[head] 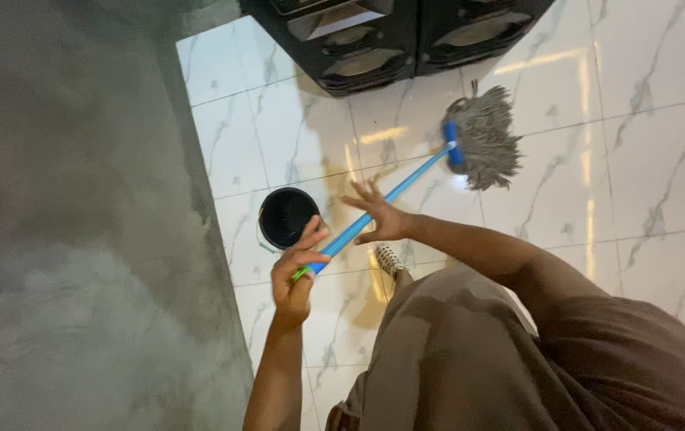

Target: The person mops a tiled floor using a mop, moving it across the surface before rinsing it in a bucket and continuing to mop toward a set of stairs.

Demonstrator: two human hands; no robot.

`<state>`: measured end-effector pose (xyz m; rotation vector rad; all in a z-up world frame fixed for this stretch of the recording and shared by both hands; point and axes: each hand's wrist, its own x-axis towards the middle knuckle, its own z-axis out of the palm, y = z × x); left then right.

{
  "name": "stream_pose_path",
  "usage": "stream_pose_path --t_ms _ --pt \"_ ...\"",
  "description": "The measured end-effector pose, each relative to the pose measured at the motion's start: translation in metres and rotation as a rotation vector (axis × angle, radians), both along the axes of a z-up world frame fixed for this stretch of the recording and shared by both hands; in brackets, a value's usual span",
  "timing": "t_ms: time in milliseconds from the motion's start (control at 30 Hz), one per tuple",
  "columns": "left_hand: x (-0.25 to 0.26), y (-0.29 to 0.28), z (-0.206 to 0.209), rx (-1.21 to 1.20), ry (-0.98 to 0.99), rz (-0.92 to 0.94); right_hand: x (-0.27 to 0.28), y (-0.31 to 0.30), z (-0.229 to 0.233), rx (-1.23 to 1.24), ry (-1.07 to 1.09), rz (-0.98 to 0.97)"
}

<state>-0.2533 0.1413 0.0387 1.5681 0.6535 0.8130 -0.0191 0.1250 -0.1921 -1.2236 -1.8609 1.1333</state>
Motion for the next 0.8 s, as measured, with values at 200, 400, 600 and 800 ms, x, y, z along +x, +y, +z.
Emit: stream_pose_path --t_ms 200,400,600,800 --pt "-0.032 0.021 0.07 0.14 0.267 -0.033 -0.082 0.057 0.013 0.037 0.13 0.085" --pt "-0.03 0.033 0.103 0.486 0.792 -0.042 -0.119 0.1 0.01 -0.043 0.095 0.052" --pt "-0.05 0.037 0.086 0.292 1.131 -0.128 -0.124 0.124 0.006 -0.15 -0.219 0.147" --pt "-0.061 0.051 0.082 0.407 1.078 -0.139 -0.124 0.123 -0.012 -0.016 -0.187 0.058"
